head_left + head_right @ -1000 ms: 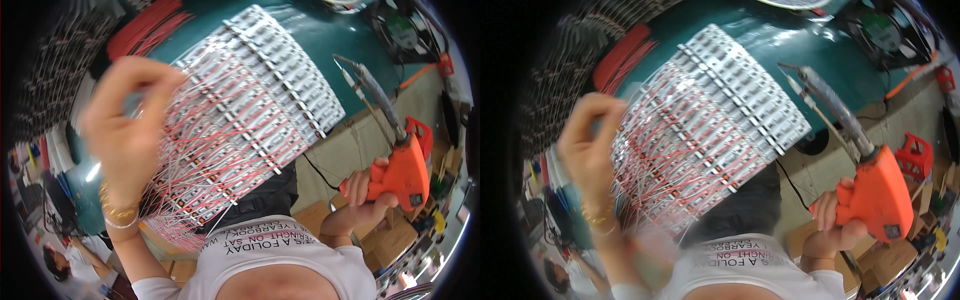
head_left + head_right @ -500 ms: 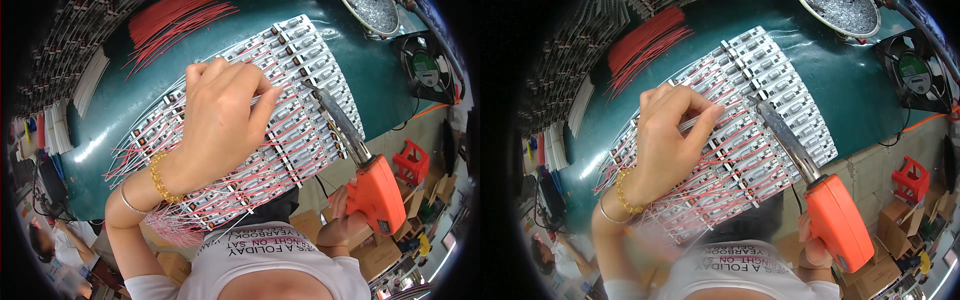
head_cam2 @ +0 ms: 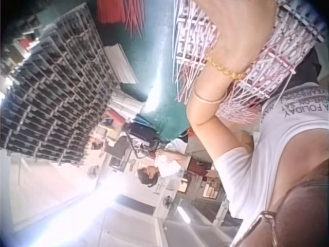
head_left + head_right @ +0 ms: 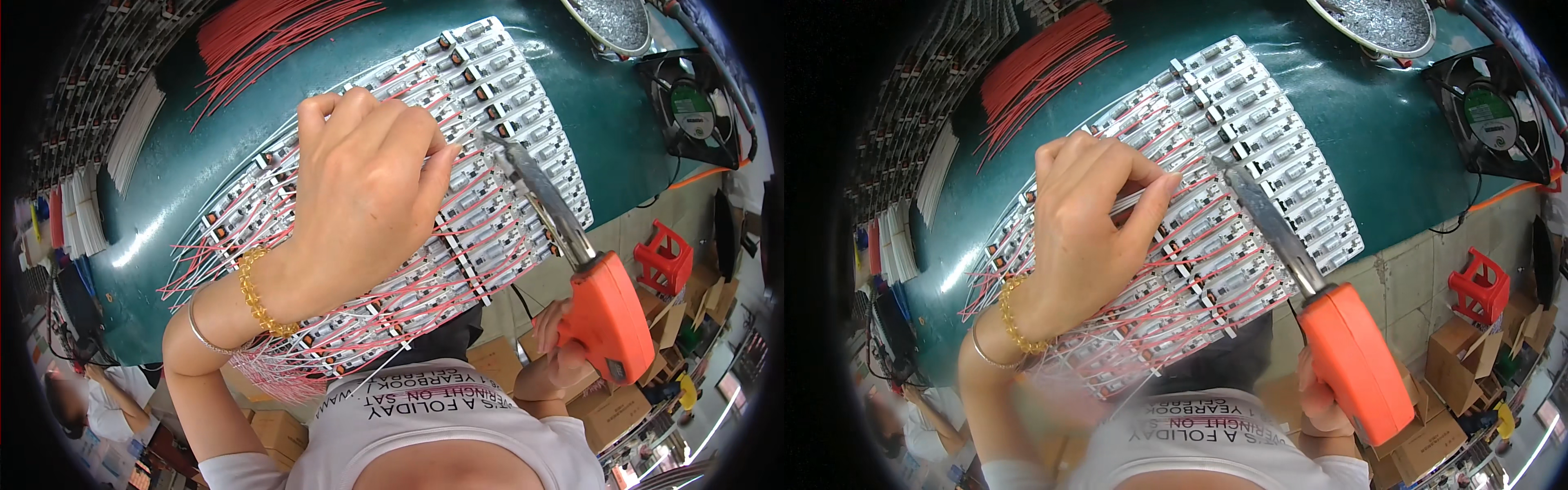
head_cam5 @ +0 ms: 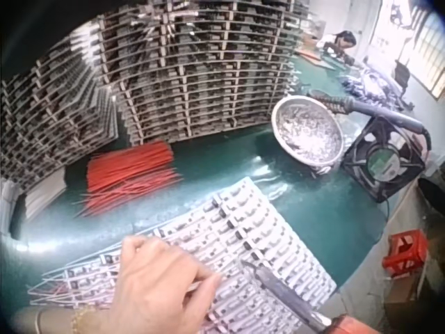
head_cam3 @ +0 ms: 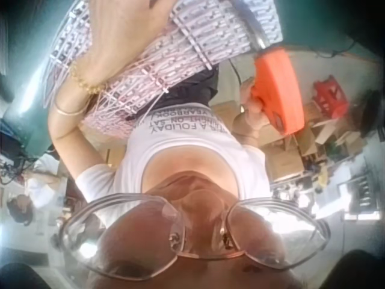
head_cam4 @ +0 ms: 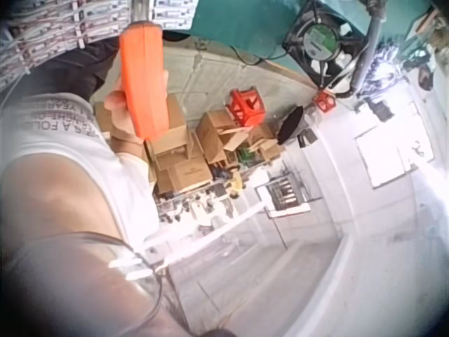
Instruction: The person uses a soldering iron to attach red and white wires to a large grid of electronic components on a green workbench. They repeatedly pick up individual wires, position them on the component terminals, and apply the soldering iron to secure the connections.
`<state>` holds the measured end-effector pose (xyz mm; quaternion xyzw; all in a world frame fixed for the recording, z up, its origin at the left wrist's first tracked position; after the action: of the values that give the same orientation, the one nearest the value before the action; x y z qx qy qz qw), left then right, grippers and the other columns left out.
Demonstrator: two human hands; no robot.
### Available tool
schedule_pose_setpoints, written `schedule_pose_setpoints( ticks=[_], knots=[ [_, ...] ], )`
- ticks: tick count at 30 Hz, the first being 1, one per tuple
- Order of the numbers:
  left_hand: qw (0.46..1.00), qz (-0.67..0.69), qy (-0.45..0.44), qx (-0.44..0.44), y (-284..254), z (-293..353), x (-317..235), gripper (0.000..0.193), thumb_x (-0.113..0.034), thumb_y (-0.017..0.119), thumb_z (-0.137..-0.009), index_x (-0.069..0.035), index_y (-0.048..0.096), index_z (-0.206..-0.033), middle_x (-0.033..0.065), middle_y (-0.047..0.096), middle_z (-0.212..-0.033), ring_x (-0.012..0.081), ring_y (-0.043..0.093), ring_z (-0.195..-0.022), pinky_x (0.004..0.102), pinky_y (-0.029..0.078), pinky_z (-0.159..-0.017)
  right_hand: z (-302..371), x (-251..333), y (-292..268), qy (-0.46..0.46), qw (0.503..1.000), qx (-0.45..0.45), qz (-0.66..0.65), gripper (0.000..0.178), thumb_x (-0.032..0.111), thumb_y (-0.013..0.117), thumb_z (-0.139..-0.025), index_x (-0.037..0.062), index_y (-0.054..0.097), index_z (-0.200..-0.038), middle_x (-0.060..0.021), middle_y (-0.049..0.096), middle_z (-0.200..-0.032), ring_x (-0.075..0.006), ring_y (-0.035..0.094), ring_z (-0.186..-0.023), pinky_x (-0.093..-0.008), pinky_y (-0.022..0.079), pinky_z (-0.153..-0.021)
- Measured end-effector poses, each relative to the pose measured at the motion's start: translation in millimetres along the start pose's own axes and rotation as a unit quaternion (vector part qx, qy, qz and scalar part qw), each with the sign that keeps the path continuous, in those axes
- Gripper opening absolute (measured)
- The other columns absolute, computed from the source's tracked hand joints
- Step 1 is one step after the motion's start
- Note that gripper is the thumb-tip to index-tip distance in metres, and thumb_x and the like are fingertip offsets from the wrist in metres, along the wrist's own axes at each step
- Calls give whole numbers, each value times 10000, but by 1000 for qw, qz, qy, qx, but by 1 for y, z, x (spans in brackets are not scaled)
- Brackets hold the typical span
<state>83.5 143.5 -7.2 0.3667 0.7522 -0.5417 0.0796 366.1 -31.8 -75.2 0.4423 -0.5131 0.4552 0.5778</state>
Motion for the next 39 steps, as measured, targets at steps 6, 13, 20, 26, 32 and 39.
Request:
schedule_pose_setpoints(
  ticks=[6,13,20,26,32,39],
  knots=[
    [1000,-6,9,6,5,-1,-4,119,-72,746,-767,-70,627,-757,28,584,-710,209,517,-725,350,345,-774,-14,38,46,59,991,0,-116,527,364,658,-857,-33,521,-1176,-1,537,-712,-114,512,-640,-259,433,-630],
    [995,-28,74,-57,-7,-5,-6,108,-72,752,-764,-74,646,-742,17,579,-679,195,531,-686,348,358,-811,-25,50,55,-32,999,10,28,847,634,591,-855,-99,452,-1256,33,443,-492,-85,409,-384,-248,376,-436],
    [999,42,-6,24,6,4,-16,118,-69,755,-763,-80,643,-728,15,571,-666,184,516,-658,348,355,-781,-12,45,43,-1,1000,17,26,865,653,582,-848,-99,452,-1255,32,442,-485,-85,411,-375,-250,380,-425],
    [999,24,8,19,8,3,-18,124,-62,752,-755,-75,634,-720,21,569,-664,199,517,-666,354,352,-769,-12,45,46,5,998,19,60,822,633,598,-849,-90,473,-1219,23,459,-496,-87,428,-388,-251,397,-433],
    [1000,16,8,9,8,3,-18,132,-62,756,-751,-77,630,-716,21,558,-655,201,512,-661,352,349,-763,10,21,18,-11,995,-9,101,718,558,641,-853,-52,491,-1201,6,505,-646,-86,462,-511,-252,418,-509],
    [1000,7,17,1,11,4,-20,137,-65,759,-749,-78,628,-711,19,557,-652,201,508,-651,356,351,-763,-1,38,36,-56,993,-21,102,792,593,618,-862,-105,478,-1210,33,458,-500,-76,425,-395,-239,391,-437]
  ],
)
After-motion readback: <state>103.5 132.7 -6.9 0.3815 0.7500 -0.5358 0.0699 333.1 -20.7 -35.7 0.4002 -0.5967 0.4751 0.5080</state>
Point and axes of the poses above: each hand's wrist, its own z-axis away from the middle knuckle, its own y-axis out of the palm, x = y × z, the point moved 4 cm from there along -z, towards the middle knuckle
